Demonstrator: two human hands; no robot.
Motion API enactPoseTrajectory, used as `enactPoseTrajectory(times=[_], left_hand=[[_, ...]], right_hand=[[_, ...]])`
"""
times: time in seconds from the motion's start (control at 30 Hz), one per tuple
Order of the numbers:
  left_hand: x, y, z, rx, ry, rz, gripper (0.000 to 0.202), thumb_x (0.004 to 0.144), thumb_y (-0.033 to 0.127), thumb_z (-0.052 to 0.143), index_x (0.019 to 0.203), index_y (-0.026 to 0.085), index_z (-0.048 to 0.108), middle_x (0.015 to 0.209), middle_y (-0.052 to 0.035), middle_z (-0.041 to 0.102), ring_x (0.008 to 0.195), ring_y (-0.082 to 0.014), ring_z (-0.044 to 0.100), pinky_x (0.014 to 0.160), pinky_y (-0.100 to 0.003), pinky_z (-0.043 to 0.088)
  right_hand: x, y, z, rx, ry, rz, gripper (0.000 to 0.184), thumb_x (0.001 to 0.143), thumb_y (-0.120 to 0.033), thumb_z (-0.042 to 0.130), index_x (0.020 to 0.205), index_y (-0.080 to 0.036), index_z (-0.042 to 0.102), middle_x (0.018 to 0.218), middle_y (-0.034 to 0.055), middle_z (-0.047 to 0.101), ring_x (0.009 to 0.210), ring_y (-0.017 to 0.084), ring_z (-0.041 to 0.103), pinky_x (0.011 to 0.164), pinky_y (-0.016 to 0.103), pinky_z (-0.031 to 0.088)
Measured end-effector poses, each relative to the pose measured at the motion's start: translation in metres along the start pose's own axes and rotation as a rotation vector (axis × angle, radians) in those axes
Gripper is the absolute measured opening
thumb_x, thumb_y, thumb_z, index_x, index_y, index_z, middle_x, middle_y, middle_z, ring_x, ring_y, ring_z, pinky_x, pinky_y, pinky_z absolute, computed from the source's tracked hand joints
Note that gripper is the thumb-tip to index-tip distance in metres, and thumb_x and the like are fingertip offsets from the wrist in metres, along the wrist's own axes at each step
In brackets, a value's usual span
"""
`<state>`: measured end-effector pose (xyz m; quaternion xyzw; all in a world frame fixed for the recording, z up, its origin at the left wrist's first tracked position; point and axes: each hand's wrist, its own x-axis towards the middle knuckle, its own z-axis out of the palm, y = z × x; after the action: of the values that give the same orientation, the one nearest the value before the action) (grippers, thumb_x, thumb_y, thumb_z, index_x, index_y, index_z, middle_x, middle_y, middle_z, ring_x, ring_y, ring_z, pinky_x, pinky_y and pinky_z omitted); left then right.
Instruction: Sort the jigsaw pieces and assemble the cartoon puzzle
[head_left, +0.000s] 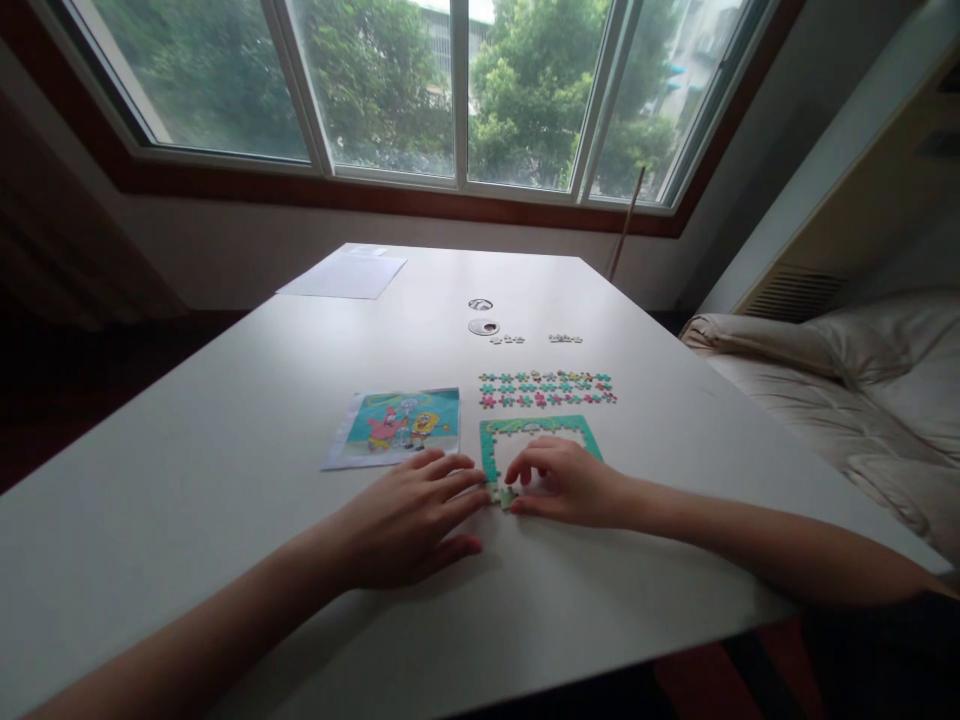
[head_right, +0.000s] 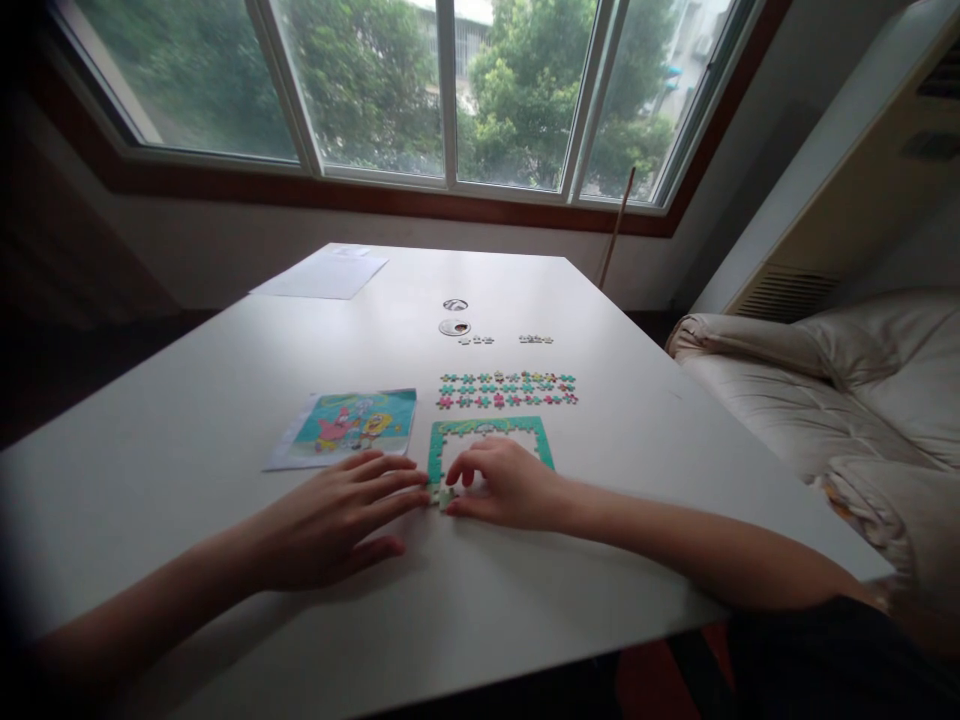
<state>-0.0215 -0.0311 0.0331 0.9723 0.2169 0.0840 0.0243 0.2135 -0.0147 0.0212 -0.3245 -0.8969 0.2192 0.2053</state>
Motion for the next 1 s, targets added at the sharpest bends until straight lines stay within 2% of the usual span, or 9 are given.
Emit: enactPoseTrajectory(times=[0.2,0.67,0.83,1.0], left_hand=[[0.000,0.000,0.000,-0.015,-0.006,0.000,0.033,0.090,0.038,0.042,0.116,0.019,0.050,0.114,-0.0084,0.058,0.106,-0.0253,0.049,0.089,-0.040,0.036],[0.003,0.004,0.002,-0.027,-0.017,-0.037,0.035,0.090,0.039,0.042,0.118,0.020,0.048,0.111,-0.0103,0.056,0.104,-0.0254,0.048,0.088,-0.040,0.039],[0.004,0.007,0.001,-0.089,-0.035,-0.089,0.030,0.089,0.037,0.043,0.114,0.021,0.050,0.107,-0.0090,0.054,0.100,-0.0245,0.048,0.086,-0.039,0.040],[0.006,0.009,0.001,-0.105,-0.040,-0.118,0.029,0.090,0.038,0.042,0.112,0.021,0.050,0.107,-0.0093,0.053,0.101,-0.0257,0.047,0.085,-0.041,0.041]], right_hand=[[0.003,0.003,0.006,-0.035,0.015,0.009,0.019,0.074,-0.034,0.065,0.084,-0.019,0.064,0.073,0.0010,0.060,0.069,0.012,0.054,0.067,0.024,0.040],[0.002,0.001,-0.001,-0.097,0.012,-0.015,0.018,0.075,-0.033,0.062,0.087,-0.019,0.064,0.078,0.0026,0.063,0.076,0.015,0.056,0.073,0.028,0.040],[-0.002,-0.001,-0.006,-0.149,0.006,-0.062,0.009,0.078,-0.022,0.058,0.082,-0.020,0.065,0.078,0.0029,0.064,0.077,0.015,0.056,0.074,0.028,0.039],[-0.007,-0.003,-0.007,-0.275,-0.024,-0.138,0.013,0.081,-0.026,0.055,0.082,-0.021,0.068,0.078,0.0040,0.064,0.078,0.017,0.054,0.074,0.031,0.037]])
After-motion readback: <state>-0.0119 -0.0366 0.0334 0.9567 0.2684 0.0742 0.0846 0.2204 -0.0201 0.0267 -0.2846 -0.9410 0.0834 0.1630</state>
